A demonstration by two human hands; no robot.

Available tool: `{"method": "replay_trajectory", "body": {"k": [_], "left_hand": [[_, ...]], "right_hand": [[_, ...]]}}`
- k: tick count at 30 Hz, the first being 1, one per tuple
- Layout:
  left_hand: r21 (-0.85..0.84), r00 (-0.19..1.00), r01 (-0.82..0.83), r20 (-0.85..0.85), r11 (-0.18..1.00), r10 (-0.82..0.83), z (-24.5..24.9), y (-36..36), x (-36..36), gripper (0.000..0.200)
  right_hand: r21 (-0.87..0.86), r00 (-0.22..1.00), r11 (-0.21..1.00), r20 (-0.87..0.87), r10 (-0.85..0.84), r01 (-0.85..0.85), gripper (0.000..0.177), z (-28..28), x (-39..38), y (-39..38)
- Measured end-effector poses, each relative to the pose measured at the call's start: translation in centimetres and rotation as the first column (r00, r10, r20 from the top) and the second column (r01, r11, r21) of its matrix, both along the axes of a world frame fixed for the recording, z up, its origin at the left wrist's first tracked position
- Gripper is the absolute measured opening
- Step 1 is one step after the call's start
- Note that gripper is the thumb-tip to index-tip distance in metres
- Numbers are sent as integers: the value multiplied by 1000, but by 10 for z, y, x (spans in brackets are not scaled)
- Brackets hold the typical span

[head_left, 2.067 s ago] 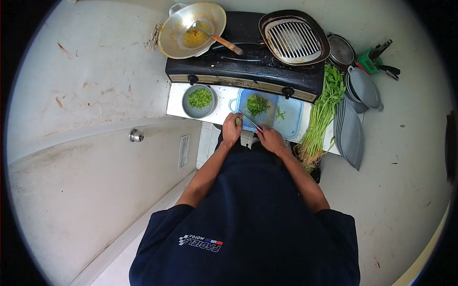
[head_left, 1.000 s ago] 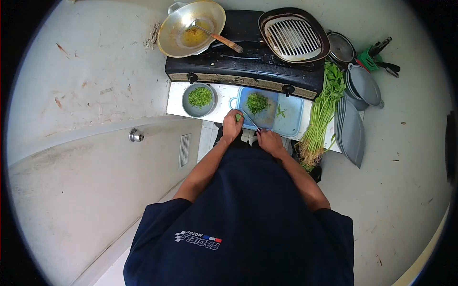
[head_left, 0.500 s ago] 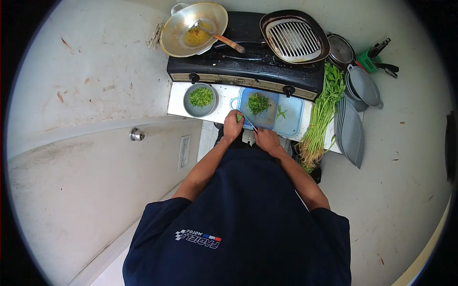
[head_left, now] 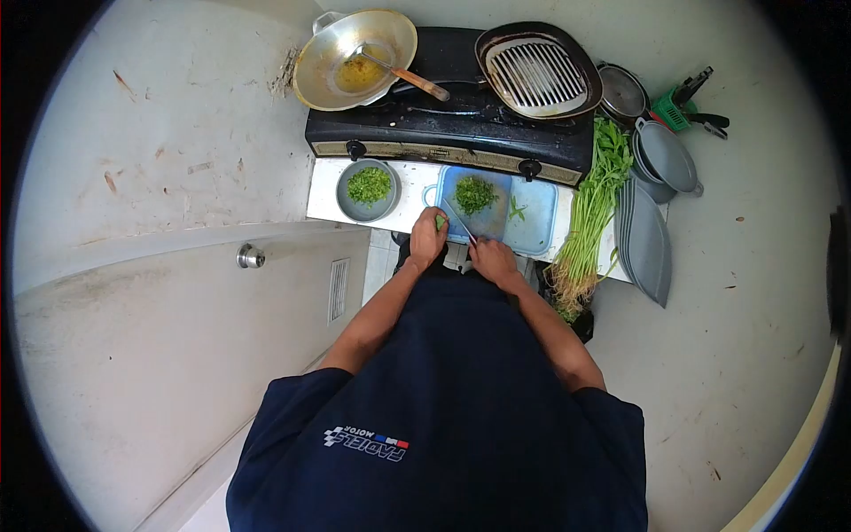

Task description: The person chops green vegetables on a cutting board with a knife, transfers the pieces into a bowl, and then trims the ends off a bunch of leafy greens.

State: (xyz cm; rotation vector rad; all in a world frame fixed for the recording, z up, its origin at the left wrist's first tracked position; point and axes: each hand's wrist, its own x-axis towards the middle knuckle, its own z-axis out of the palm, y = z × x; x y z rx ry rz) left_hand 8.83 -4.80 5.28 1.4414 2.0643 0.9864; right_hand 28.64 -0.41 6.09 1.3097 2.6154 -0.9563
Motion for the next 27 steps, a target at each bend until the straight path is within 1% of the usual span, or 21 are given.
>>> {"method": "replay_trajectory", "body": {"k": [2,4,8,11,17,19,22,27], "left_hand": [[4,1000,21,-22,1000,-21,2,-1,-1,12],[-14,998,29,-49,999,-30,2,-2,-3,12],[-24,996,75,-48,997,-76,7,-4,-7,13],[-30,994,90,-65,995,-92,10,-5,-7,13],[-69,983,125,-123,990,-133,13,-9,-8,14],[-63,981,128,-140,990,-136,12,-12,-8,16],[-51,963,160,-212,986,-167,9,-17,-11,18],[-33,945,169,-279,985,-172,12,-22,-11,17]], "right_hand": [[22,998,1000,-57,19,-18,39,-5,1,1],[30,996,999,-80,24,-22,39,-2,-2,1],[8,993,999,-107,52,-52,38,-4,-7,0],[-8,998,998,-28,55,-55,38,0,-9,0],[-17,999,999,29,39,-39,38,6,-14,2],[3,999,999,23,47,-47,37,3,-15,2],[38,998,998,8,55,-55,36,0,-18,3],[59,998,997,6,55,-55,34,-2,-20,3]]}}
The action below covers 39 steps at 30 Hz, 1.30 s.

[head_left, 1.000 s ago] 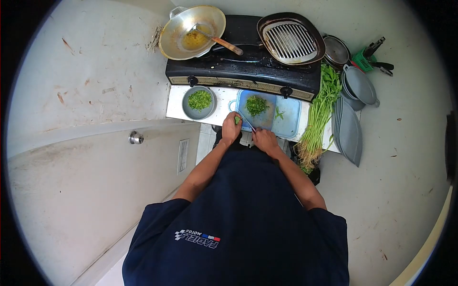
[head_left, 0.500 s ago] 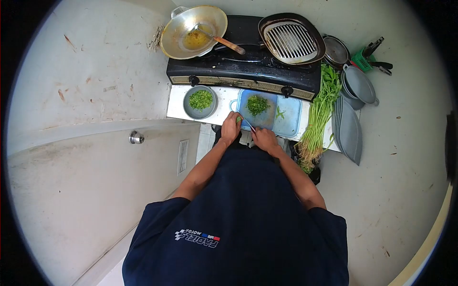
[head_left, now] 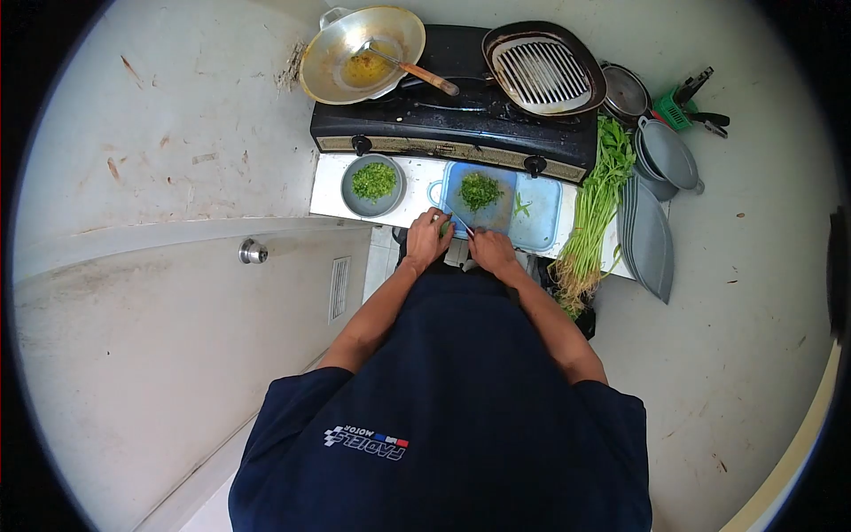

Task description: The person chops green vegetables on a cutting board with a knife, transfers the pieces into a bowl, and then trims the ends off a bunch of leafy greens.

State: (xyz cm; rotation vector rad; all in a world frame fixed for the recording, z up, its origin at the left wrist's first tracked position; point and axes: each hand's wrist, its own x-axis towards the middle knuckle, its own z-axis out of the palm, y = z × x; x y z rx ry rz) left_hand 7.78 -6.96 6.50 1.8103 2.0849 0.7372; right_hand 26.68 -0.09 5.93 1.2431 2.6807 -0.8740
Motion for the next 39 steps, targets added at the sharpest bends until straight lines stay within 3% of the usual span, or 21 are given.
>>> {"method": "replay_trajectory", "body": {"k": [16,26,32,39], "left_hand": [[-48,1000,-19,-16,999,18,-4,6,-2,14],[57,997,-46,65,997,42,-4,6,-1,12],[26,998,-53,29,998,52,-7,6,-4,9],[17,997,-67,47,998,66,-4,6,1,9]], "right_hand": [[-11,999,999,-30,-31,31,40,0,5,-5],[6,995,996,-30,-92,92,43,-11,6,1],[-20,999,999,-38,-27,26,40,11,3,-8],[41,996,999,-86,-27,30,36,-11,-8,-9]]}}
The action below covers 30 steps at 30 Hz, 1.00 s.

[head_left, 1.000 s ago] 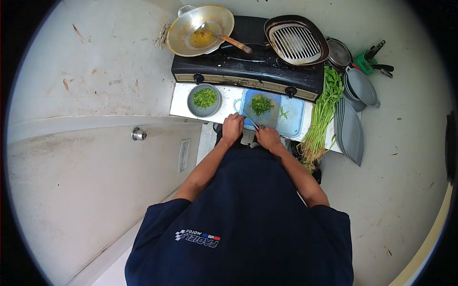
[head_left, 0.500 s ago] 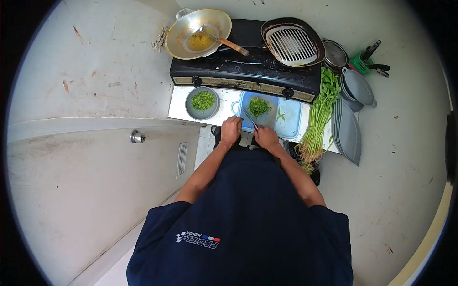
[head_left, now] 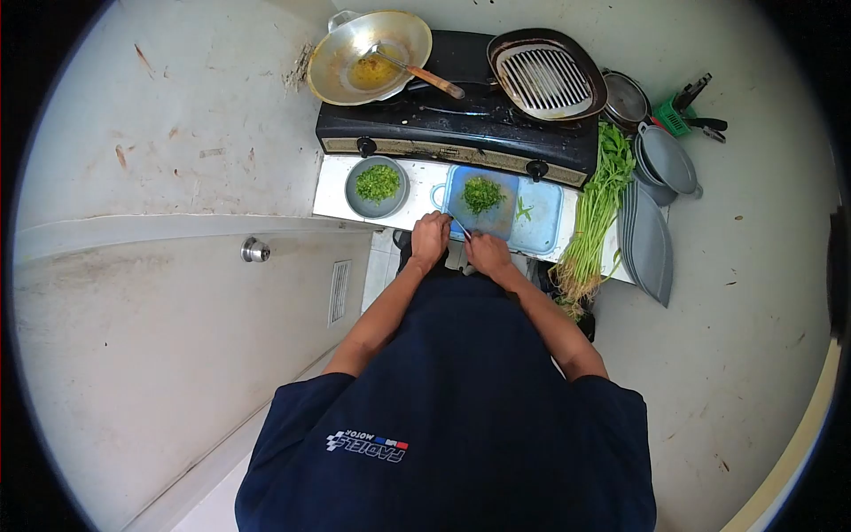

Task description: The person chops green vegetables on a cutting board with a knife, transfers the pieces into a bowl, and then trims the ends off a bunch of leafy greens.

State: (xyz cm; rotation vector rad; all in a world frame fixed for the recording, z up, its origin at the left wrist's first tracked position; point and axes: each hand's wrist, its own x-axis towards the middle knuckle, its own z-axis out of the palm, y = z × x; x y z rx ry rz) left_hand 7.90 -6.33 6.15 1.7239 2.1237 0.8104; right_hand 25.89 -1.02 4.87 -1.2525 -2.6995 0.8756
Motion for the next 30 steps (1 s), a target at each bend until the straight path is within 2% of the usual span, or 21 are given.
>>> {"method": "replay_trajectory", "body": {"k": [4,10,20,23,30], "left_hand": [[-40,999,-36,10,999,36,2,-1,1,9],[11,992,-72,103,997,71,-3,-1,1,7],[-16,996,-73,58,997,74,1,0,1,6],[-20,996,-69,47,997,70,5,-1,0,6],[-12,996,-73,50,997,74,2,-2,3,5]], "right_hand": [[-14,999,1000,40,12,-11,36,5,-5,4],[-41,998,999,64,-24,26,38,8,10,4],[-101,995,995,96,36,-27,38,25,8,3],[-116,994,992,97,50,-39,35,15,8,1],[-54,995,996,78,69,-65,31,7,-4,6]]}}
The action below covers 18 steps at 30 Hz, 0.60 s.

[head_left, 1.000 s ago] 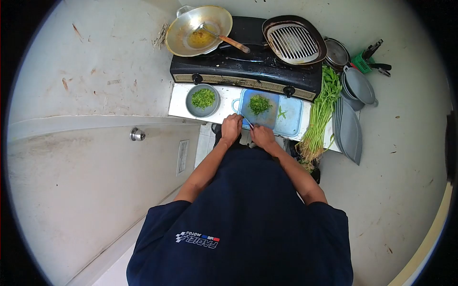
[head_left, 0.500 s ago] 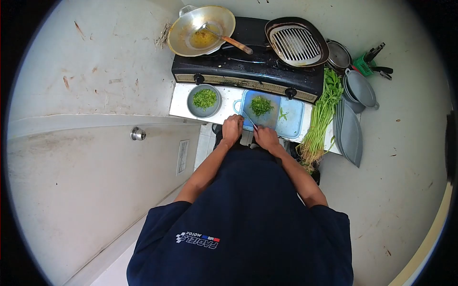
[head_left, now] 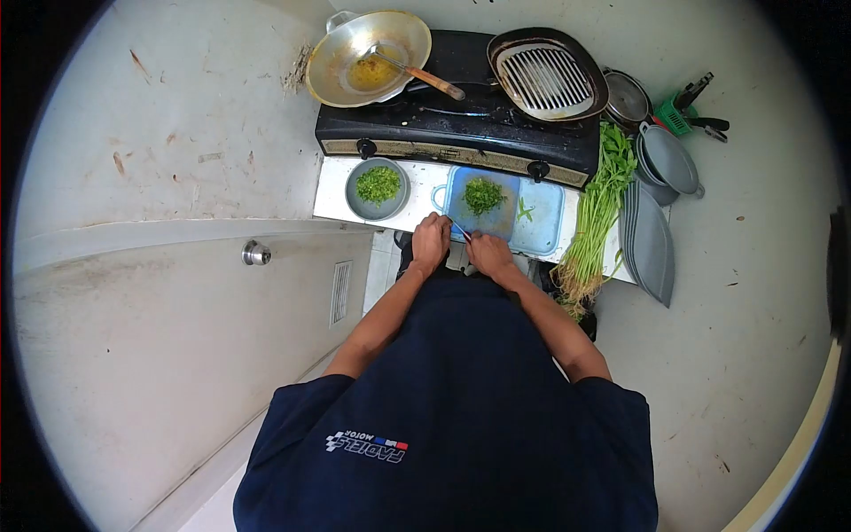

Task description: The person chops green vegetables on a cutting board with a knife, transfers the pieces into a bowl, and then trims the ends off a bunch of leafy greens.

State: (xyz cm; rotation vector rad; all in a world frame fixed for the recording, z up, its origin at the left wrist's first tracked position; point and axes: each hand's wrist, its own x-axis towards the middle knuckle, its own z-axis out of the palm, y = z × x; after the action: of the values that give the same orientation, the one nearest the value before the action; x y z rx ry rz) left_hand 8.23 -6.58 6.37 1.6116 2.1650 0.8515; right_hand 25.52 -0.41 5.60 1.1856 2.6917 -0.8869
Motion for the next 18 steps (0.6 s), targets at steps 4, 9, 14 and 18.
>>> {"method": "replay_trajectory", "body": {"k": [4,9,14,18], "left_hand": [[-35,1000,17,-15,999,-17,1,-3,-1,7],[-22,999,33,10,999,-33,1,-7,-2,9],[1,999,54,-4,999,-54,-2,0,-3,8],[46,996,74,41,996,-76,-4,11,-6,9]], "right_hand": [[22,999,1000,-48,-2,3,33,-2,10,-3],[-3,994,994,-37,-107,107,36,0,18,-1],[-3,984,984,-42,-176,176,38,3,25,7],[-35,983,983,-11,-183,183,38,5,27,5]]}}
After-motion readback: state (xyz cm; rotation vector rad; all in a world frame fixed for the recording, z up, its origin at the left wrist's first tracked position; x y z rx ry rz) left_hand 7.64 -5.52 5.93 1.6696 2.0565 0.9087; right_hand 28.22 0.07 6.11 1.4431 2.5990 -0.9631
